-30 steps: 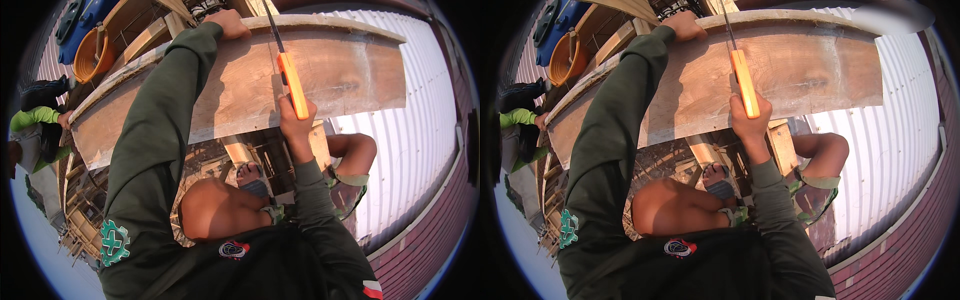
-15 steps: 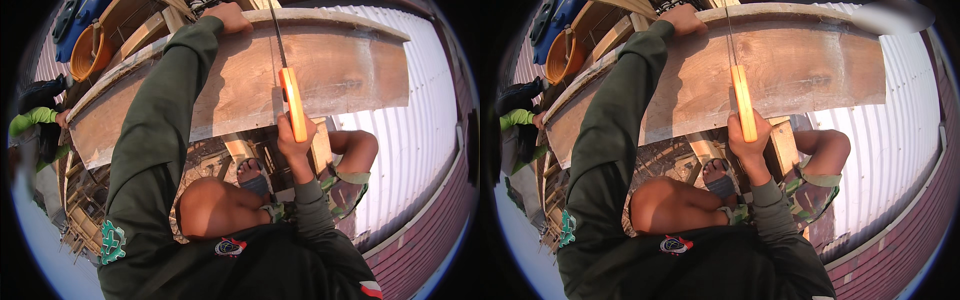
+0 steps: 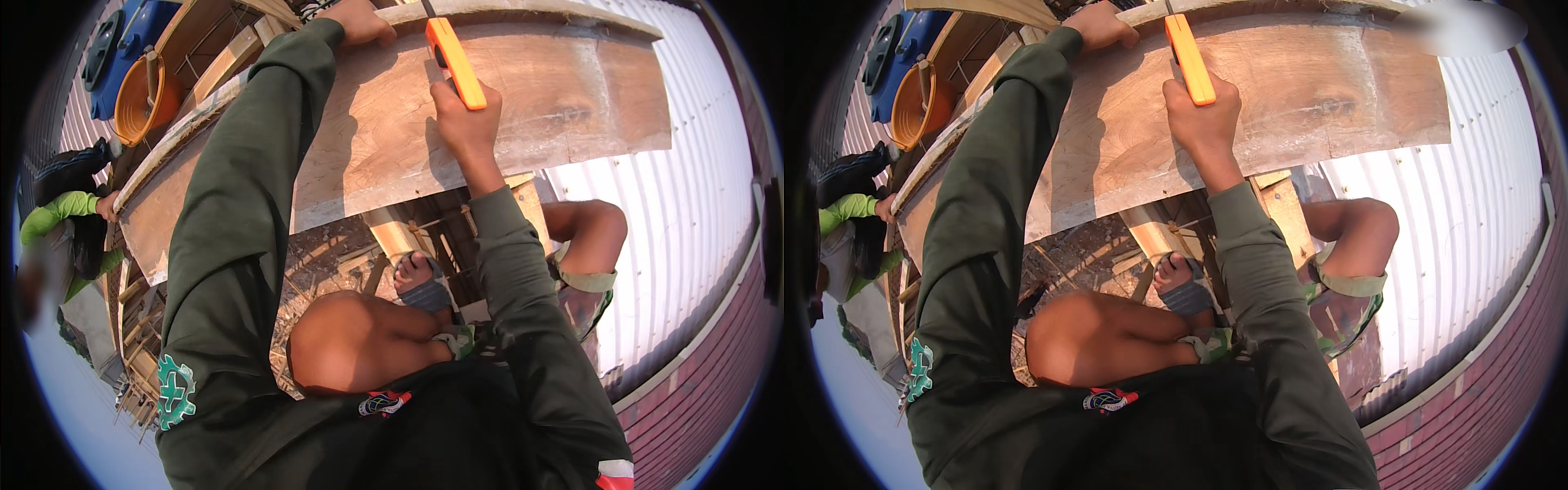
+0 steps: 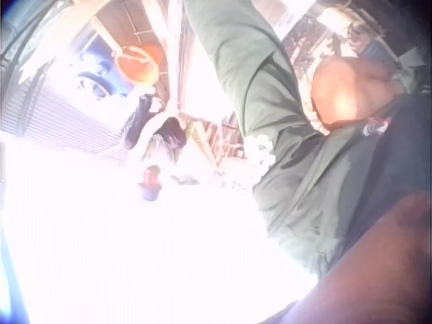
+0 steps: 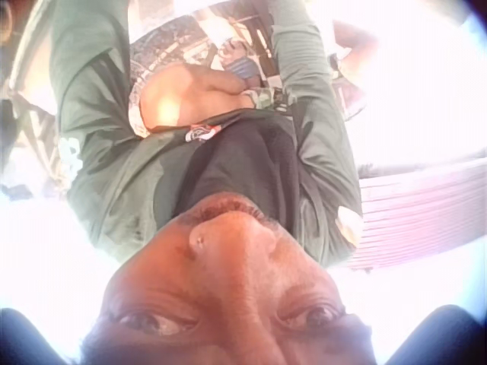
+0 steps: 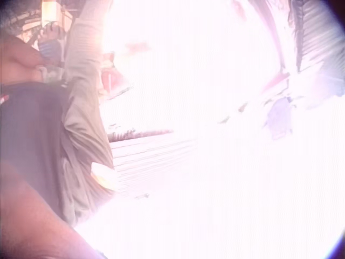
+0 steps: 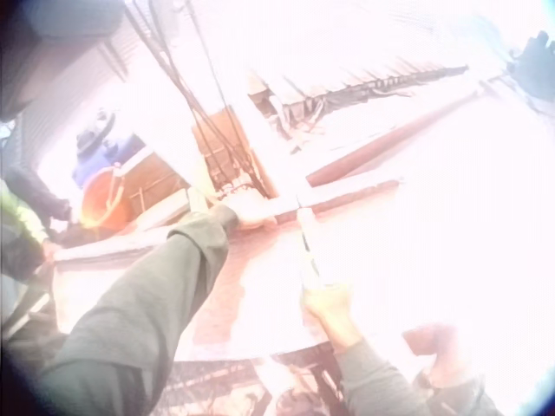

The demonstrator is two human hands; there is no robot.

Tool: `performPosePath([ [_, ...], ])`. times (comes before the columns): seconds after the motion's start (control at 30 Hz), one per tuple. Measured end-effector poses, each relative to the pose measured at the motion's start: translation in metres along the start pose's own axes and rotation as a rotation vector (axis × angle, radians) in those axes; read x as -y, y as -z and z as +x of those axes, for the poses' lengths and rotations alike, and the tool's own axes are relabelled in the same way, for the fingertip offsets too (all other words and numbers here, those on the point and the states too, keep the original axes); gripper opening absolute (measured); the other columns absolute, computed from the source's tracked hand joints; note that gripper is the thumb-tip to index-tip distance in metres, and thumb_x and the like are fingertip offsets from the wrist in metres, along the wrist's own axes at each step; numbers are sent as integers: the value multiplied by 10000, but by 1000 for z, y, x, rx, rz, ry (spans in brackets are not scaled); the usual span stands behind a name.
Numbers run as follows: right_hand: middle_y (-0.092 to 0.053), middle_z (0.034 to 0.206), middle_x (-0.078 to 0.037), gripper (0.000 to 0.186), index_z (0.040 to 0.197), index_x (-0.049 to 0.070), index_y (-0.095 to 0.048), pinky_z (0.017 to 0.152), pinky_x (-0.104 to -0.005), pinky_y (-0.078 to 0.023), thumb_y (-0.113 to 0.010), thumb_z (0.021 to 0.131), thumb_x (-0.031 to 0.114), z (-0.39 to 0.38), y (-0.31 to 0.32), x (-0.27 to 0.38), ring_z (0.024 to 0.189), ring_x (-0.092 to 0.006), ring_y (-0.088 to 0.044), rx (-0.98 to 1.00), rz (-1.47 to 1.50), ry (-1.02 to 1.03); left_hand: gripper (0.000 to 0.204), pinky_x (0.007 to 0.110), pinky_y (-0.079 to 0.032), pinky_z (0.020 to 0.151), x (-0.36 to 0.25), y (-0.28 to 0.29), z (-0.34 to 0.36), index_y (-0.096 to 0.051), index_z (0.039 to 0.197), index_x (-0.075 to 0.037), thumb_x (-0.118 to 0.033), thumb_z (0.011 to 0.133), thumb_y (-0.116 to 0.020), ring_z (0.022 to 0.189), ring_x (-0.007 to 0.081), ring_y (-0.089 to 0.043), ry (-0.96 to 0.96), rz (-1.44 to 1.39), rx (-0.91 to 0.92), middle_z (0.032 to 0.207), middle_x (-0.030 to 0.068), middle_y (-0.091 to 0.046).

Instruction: The person uses a hand saw to cut a large piece of plywood on a construction site. They hold the plywood steady with one hand and saw with the other, working on a wooden frame structure.

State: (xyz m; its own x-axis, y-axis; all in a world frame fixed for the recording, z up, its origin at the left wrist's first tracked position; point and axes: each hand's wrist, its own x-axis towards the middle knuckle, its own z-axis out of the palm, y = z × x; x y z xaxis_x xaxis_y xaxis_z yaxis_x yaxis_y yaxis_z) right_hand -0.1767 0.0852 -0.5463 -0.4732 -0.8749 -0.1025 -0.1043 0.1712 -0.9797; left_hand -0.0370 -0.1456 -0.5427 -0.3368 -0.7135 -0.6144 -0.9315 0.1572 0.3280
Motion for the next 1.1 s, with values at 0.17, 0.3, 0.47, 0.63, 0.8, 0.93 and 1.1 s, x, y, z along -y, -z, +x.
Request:
performPosePath([
  [0.17,-557,564,-98,111,813,-37,-664,522,-336,-453,-686,805,71,-85,43,-14,520,-115,-523,-41,-124,130,500,457,-493,1020,0,-5,-4,-799,1105,-83,-504,852,-699,1149,351,-671,-112,292,-172,1176,186,-743],
  [0.3,-530,573,-57,155,744,-34,-591,507,-334,-409,-669,825,72,-14,12,-11,529,-101,-475,17,-95,26,484,453,-497,1016,4,-8,2,-789,1157,-121,-494,867,-686,1152,349,-670,-58,7,-77,1217,172,-732],
  [0.47,-631,632,-126,239,999,-69,-738,569,-331,-510,-667,810,59,-84,42,-11,569,-119,-601,-31,-182,65,487,454,-499,999,6,-4,4,-798,1154,-139,-519,875,-675,1153,351,-666,-163,372,-118,1235,158,-731],
  [0.63,-604,573,-131,109,753,-31,-658,550,-331,-500,-673,807,63,-38,26,-18,561,-119,-622,33,-163,49,492,450,-498,998,0,-4,1,-798,1116,-89,-494,849,-714,1173,336,-661,-34,94,-126,1221,183,-729],
  [0.8,-609,580,-132,134,790,-41,-683,540,-332,-503,-684,811,91,-66,37,-16,531,-143,-616,-24,-251,80,478,440,-507,995,-3,-1,-1,-804,1091,-82,-477,834,-725,1152,337,-671,-131,321,-145,1219,177,-731],
  [0.93,-653,621,-131,191,909,-61,-743,563,-317,-530,-699,803,92,-89,44,-12,558,-137,-649,-21,-250,78,457,438,-503,994,0,-6,-5,-820,1047,-100,-485,813,-741,1141,331,-674,-37,113,-128,1200,169,-742],
  [1.1,-479,525,-72,207,667,-19,-543,491,-323,-401,-665,801,82,-20,7,-6,506,-98,-447,-23,-61,-5,426,441,-512,971,-3,-11,-5,-830,986,-104,-482,807,-750,1108,319,-687,-59,154,-100,1157,151,-758],
])
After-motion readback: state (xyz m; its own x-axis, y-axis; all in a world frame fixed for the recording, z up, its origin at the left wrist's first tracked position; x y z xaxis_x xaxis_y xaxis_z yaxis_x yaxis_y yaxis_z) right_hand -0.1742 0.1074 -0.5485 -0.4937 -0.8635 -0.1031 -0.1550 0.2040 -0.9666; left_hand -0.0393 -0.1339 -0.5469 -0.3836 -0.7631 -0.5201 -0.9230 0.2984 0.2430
